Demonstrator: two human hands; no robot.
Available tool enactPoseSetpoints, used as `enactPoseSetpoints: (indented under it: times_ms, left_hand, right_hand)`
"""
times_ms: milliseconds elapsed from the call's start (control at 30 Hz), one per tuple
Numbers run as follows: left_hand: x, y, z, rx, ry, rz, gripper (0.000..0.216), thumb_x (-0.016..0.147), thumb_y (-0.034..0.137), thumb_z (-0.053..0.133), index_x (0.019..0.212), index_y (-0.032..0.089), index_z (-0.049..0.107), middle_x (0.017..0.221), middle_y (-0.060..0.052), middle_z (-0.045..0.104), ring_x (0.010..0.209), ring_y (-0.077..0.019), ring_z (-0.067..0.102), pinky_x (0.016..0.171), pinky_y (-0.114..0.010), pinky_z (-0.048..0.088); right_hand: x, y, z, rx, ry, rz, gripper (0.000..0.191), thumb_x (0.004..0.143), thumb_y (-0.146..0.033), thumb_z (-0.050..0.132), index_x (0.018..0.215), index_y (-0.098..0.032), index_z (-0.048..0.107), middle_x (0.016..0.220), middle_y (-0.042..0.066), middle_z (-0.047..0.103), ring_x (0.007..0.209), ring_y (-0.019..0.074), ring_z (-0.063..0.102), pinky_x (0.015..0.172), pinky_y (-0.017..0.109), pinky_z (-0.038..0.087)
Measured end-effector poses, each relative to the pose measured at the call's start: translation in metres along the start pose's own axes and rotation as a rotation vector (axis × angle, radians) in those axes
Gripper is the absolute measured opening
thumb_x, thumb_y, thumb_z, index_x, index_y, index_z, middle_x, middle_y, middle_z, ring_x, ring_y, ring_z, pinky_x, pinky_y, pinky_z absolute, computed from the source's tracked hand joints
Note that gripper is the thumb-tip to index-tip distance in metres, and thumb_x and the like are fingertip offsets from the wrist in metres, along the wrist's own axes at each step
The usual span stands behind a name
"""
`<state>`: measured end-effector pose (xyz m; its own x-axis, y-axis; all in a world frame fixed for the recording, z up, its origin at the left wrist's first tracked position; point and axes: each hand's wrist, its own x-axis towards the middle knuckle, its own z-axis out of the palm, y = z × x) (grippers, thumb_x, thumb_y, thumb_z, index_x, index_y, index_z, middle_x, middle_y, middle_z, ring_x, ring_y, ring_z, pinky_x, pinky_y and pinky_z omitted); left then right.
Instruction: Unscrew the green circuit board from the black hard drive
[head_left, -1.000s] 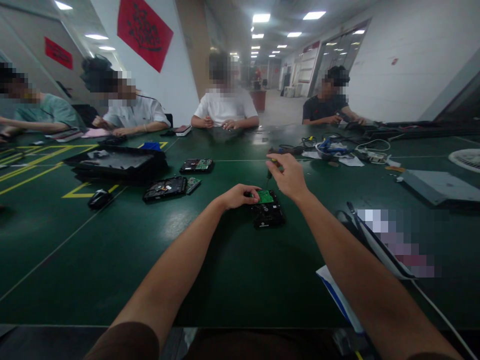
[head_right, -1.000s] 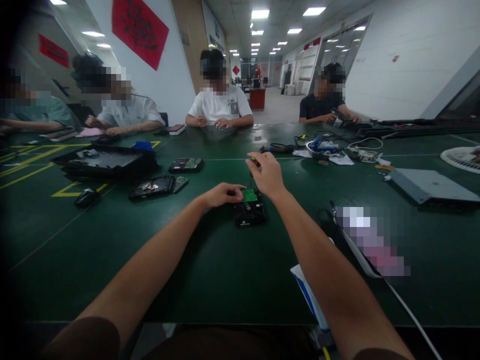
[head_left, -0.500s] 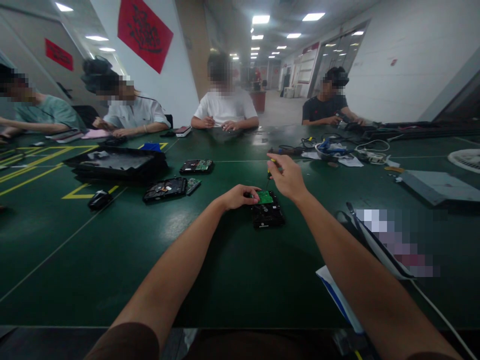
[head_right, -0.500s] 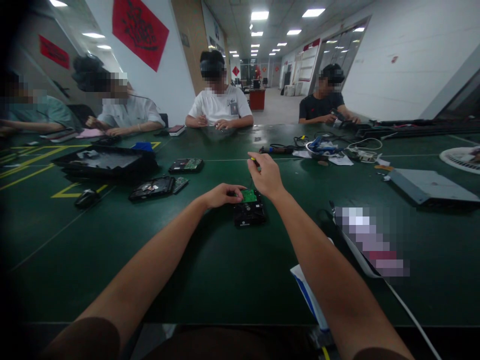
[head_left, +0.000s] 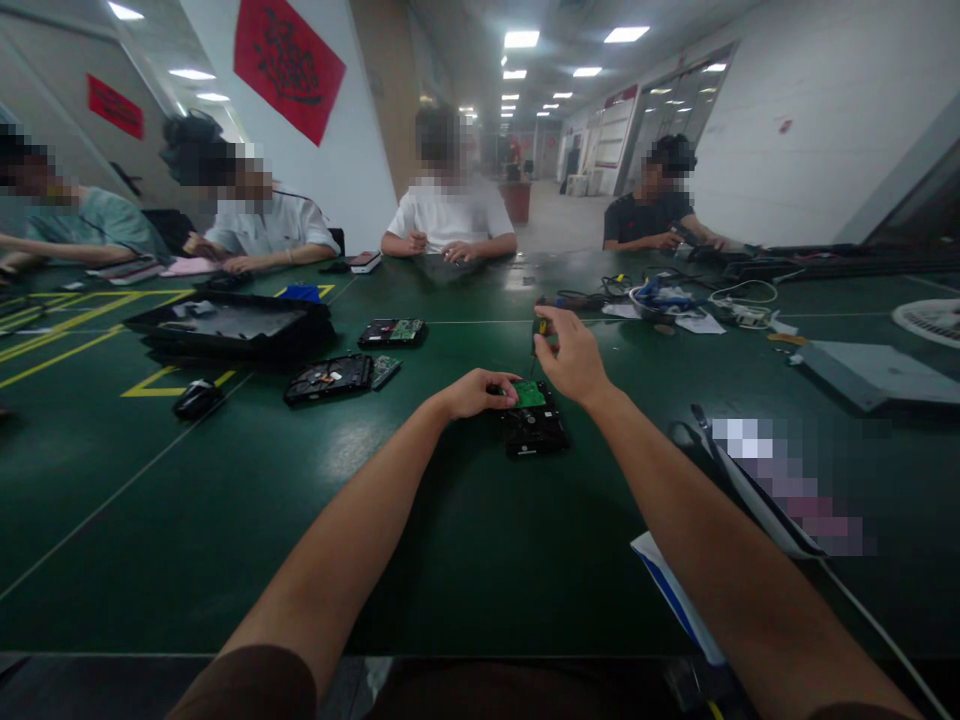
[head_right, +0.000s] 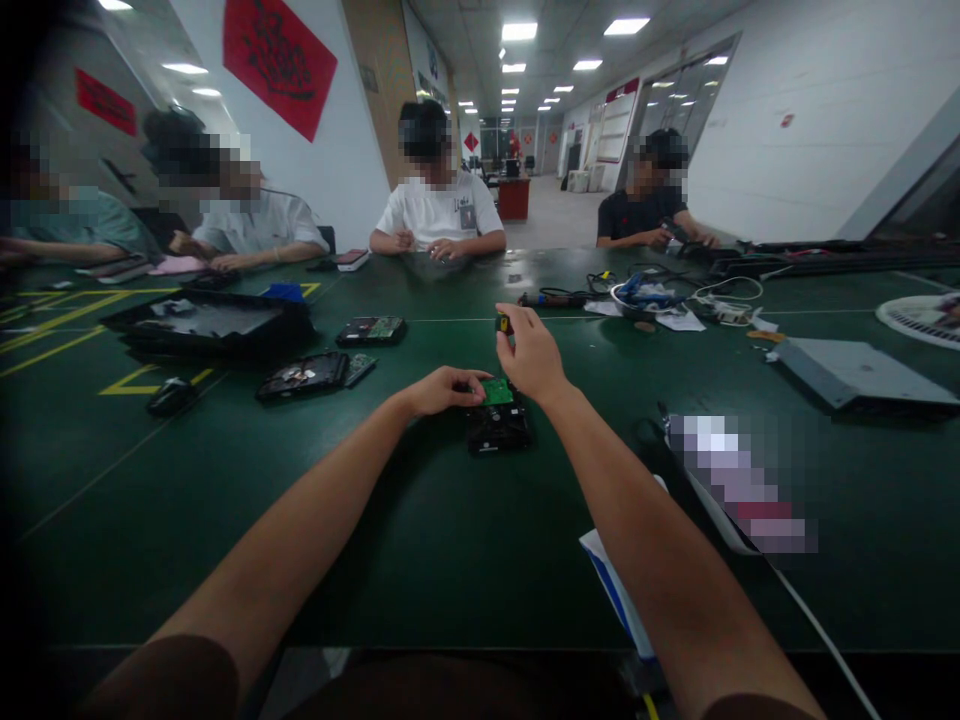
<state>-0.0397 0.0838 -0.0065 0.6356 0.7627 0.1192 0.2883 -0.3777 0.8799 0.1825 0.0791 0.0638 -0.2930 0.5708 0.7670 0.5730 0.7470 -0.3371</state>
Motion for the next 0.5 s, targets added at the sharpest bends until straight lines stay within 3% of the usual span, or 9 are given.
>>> enactPoseSetpoints:
  times_ms: [133, 300, 500]
  left_hand:
    - [-0.0002, 0.0004, -0.0002, -0.006, 0.010, 0.002, 0.021, 0.080, 0.032, 0.074, 0.092, 0.016, 0.075, 0.143, -0.013, 0.057, 0.134, -0.0279, 0.052, 0.114, -0.043, 0.033]
    - [-0.0005, 0.0018, -0.0002, 0.011, 0.007, -0.020, 0.022, 0.080, 0.033, 0.074, 0.093, 0.015, 0.074, 0.146, -0.012, 0.054, 0.133, -0.0283, 0.053, 0.114, -0.043, 0.033]
    - [0.0000, -0.0004, 0.0001, 0.003, 0.014, -0.016, 0.019, 0.080, 0.032, 0.073, 0.091, 0.016, 0.074, 0.146, -0.012, 0.054, 0.134, -0.0283, 0.053, 0.114, -0.044, 0.033]
  right_hand:
    - [-0.0018, 0.0008, 0.0026, -0.023, 0.001, 0.021, 0.040, 0.092, -0.027, 0.055, 0.131, -0.023, 0.052, 0.117, 0.012, 0.057, 0.096, 0.0270, 0.061, 0.086, 0.049, 0.055]
    - [-0.0027, 0.0051, 0.0054, 0.008, 0.010, 0.009, 0.048, 0.089, -0.020, 0.053, 0.137, -0.022, 0.046, 0.128, 0.015, 0.056, 0.103, 0.0281, 0.062, 0.091, 0.049, 0.053]
    - [-0.0028, 0.0028, 0.0036, -0.007, 0.013, 0.018, 0.040, 0.089, -0.026, 0.058, 0.128, -0.023, 0.051, 0.120, 0.012, 0.059, 0.094, 0.0257, 0.063, 0.087, 0.047, 0.054]
